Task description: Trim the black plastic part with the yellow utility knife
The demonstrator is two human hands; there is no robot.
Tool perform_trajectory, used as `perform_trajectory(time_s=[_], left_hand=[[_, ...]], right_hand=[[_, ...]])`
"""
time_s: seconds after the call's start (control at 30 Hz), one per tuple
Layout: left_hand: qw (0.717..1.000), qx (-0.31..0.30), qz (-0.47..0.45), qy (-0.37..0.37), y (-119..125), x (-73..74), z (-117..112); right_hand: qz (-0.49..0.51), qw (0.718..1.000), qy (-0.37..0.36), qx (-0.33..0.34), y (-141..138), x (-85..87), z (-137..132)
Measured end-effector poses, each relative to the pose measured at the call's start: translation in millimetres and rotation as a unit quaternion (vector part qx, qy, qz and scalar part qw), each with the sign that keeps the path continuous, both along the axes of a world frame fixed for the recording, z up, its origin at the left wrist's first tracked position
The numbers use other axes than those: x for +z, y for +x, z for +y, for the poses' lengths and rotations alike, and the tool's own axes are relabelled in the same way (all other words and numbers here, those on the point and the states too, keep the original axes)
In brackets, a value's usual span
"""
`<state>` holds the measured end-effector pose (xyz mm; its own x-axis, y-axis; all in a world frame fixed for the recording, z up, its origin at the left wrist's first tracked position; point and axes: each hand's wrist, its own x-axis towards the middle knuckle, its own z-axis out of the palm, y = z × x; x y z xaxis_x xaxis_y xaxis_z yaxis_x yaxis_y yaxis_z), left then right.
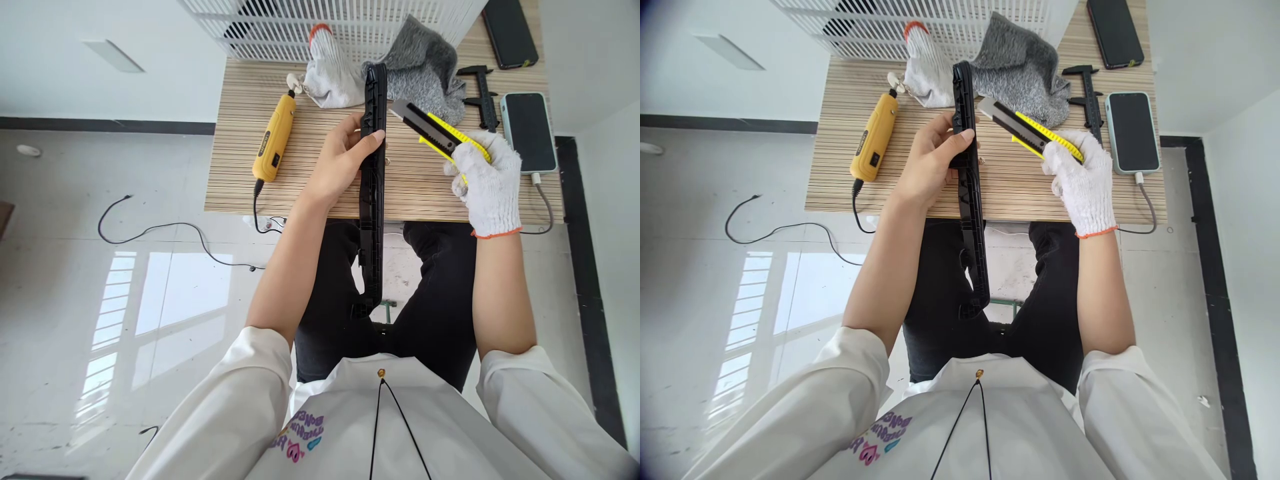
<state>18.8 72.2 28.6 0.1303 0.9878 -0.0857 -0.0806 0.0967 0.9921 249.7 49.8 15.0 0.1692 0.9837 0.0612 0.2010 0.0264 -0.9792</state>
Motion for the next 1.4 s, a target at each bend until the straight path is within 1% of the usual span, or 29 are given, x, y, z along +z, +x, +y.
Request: perform_trajectory(time_s=[0.1,0.23,0.37,0.5,0.63,0.77,0.8,0.93,1.1,1.23,1.33,1.4], left_hand=[[1.000,0.005,0.005,-0.003,-0.2,0.3,-0.1],[1.000,0.002,0.008,0.006,-0.4,-0.2,0.0],[1.000,0.004,0.005,0.006,-1.2,-0.7,0.3],[1.000,0.009,0.007,-0.005,-2.0,-2.1,1.0],[1.000,0.022,0.003,-0.008,-0.9,-4.6,1.3],[1.000,0.029,0.000,-0.005,0.9,-4.8,0.6],[1.000,0.027,0.000,-0.005,1.2,-4.5,0.3],[1.000,0.027,0.003,-0.011,2.0,-1.9,-1.0],[1.000,0.004,0.020,-0.012,2.1,1.4,-3.6],[0.999,-0.018,0.035,0.019,1.1,-1.7,-2.3],[0.997,-0.027,0.059,0.039,0.2,-5.5,0.1],[0.995,-0.030,0.079,0.048,0.0,-6.8,1.2]], right_hand=[[-0.011,0.999,-0.011,0.036,1.5,-1.2,-0.8],[0.008,1.000,0.000,0.006,1.3,-1.0,-0.5],[-0.003,1.000,-0.008,0.014,-0.9,2.5,-2.1],[-0.015,1.000,0.015,-0.008,-0.6,3.5,-5.4],[-0.015,1.000,0.015,0.021,-0.3,3.0,-5.7],[-0.001,1.000,0.012,-0.002,-2.4,4.0,-4.4],[0.000,1.000,0.013,0.001,-2.5,4.1,-4.4],[-0.021,0.999,0.012,0.031,-0.9,3.2,-5.1],[-0.017,1.000,0.004,0.021,-1.1,2.9,-4.3],[-0.014,1.000,0.015,-0.002,-2.3,3.2,-3.1],[-0.005,1.000,-0.006,0.021,-2.6,3.1,-3.0],[-0.008,1.000,0.001,0.026,-2.7,3.1,-3.3]])
